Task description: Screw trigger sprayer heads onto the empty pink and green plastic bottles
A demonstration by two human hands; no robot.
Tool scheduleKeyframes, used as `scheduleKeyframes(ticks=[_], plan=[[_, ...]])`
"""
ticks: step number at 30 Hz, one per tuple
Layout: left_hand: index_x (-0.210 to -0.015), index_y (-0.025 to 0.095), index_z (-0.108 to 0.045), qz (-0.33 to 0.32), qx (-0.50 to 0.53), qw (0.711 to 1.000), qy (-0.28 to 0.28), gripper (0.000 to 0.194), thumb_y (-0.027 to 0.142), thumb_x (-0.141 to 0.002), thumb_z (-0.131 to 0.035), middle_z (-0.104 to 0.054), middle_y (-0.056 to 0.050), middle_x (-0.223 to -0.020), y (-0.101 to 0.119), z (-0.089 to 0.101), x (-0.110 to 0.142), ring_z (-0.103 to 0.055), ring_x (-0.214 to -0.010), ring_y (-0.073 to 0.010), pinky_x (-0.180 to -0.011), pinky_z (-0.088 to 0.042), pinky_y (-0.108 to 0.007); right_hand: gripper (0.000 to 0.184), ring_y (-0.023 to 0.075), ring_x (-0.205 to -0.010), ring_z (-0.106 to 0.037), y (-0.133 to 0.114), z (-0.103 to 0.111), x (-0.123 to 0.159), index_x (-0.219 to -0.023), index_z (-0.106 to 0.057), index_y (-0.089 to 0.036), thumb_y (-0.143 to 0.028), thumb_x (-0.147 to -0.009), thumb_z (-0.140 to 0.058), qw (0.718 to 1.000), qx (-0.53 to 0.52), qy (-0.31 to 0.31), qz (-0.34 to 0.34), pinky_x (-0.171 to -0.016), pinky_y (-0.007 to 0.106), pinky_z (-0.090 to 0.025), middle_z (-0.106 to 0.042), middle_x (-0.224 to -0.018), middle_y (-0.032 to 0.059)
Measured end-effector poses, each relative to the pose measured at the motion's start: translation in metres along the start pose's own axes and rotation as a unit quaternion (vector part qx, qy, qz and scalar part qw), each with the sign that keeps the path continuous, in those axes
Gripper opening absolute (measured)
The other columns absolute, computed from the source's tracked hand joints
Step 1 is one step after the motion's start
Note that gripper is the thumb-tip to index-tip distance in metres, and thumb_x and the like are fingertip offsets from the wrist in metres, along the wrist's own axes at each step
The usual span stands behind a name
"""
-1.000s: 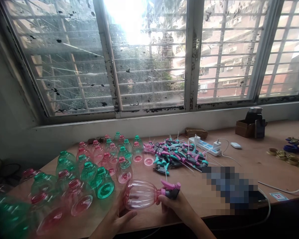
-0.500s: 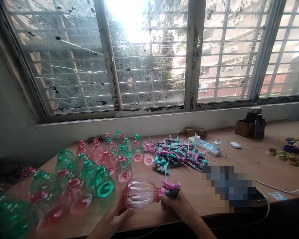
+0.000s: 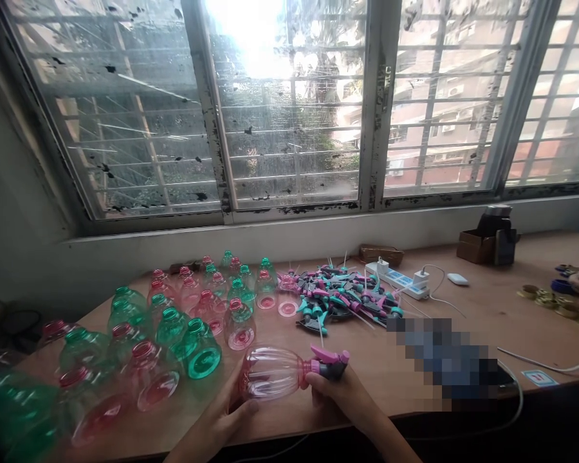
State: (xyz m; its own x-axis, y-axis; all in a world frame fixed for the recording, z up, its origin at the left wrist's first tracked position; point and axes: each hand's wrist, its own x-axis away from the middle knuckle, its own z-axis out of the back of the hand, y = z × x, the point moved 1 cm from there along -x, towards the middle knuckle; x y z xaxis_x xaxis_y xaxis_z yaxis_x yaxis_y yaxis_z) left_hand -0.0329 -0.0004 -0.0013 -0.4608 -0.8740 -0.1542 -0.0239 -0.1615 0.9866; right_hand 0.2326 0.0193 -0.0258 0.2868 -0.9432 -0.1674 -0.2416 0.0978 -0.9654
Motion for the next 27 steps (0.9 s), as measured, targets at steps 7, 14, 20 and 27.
scheduleKeyframes(ticks=[7,14,20,27], plan=[[-0.158,0.038,-0.002,0.0,-0.047,0.998,0.029,0.101,0.039,-0.086,-0.073,-0.051,-0.008,-0.147,-0.0038,0.0003,0.002,-0.054,-0.129,-0.0295,-0.115,-0.037,-0.047,0.041,0.0146,-0.052,-0.056,-0.003,-0.0025,0.0004,-0.099,-0.065,-0.016,-0.05,-0.08,-0.079,1.0,-0.011,0.017,0.008,-0.053,0.029,-0.046,-0.065,-0.06,-0.0017],[-0.158,0.032,0.002,0.011,-0.066,0.998,0.02,0.108,0.048,-0.084,-0.074,-0.06,-0.012,-0.131,-0.0059,0.0027,0.0027,-0.056,-0.124,-0.0314,-0.108,-0.04,-0.047,0.042,0.014,-0.052,-0.057,-0.0009,-0.0022,0.0001,-0.102,-0.064,-0.016,-0.048,-0.08,-0.079,1.0,-0.015,0.017,0.012,-0.052,0.027,-0.046,-0.065,-0.062,-0.0022],[-0.158,0.033,-0.008,0.034,-0.017,0.999,0.009,0.099,0.049,-0.085,-0.072,-0.052,-0.013,-0.146,-0.003,0.0006,0.0026,-0.046,-0.137,-0.0336,-0.117,-0.033,-0.05,0.045,0.0145,-0.051,-0.056,-0.004,-0.0025,0.0008,-0.106,-0.064,-0.016,-0.049,-0.079,-0.079,1.0,-0.018,0.017,0.003,-0.052,0.028,-0.046,-0.065,-0.06,-0.002],[-0.158,0.034,-0.002,0.003,-0.06,0.998,0.028,0.102,0.043,-0.086,-0.072,-0.059,-0.012,-0.137,-0.0043,0.0013,0.0022,-0.049,-0.135,-0.0317,-0.117,-0.035,-0.047,0.044,0.0144,-0.051,-0.057,-0.0028,-0.0036,0.0007,-0.103,-0.063,-0.017,-0.05,-0.079,-0.079,1.0,-0.015,0.027,0.004,-0.052,0.028,-0.045,-0.067,-0.062,-0.0012]])
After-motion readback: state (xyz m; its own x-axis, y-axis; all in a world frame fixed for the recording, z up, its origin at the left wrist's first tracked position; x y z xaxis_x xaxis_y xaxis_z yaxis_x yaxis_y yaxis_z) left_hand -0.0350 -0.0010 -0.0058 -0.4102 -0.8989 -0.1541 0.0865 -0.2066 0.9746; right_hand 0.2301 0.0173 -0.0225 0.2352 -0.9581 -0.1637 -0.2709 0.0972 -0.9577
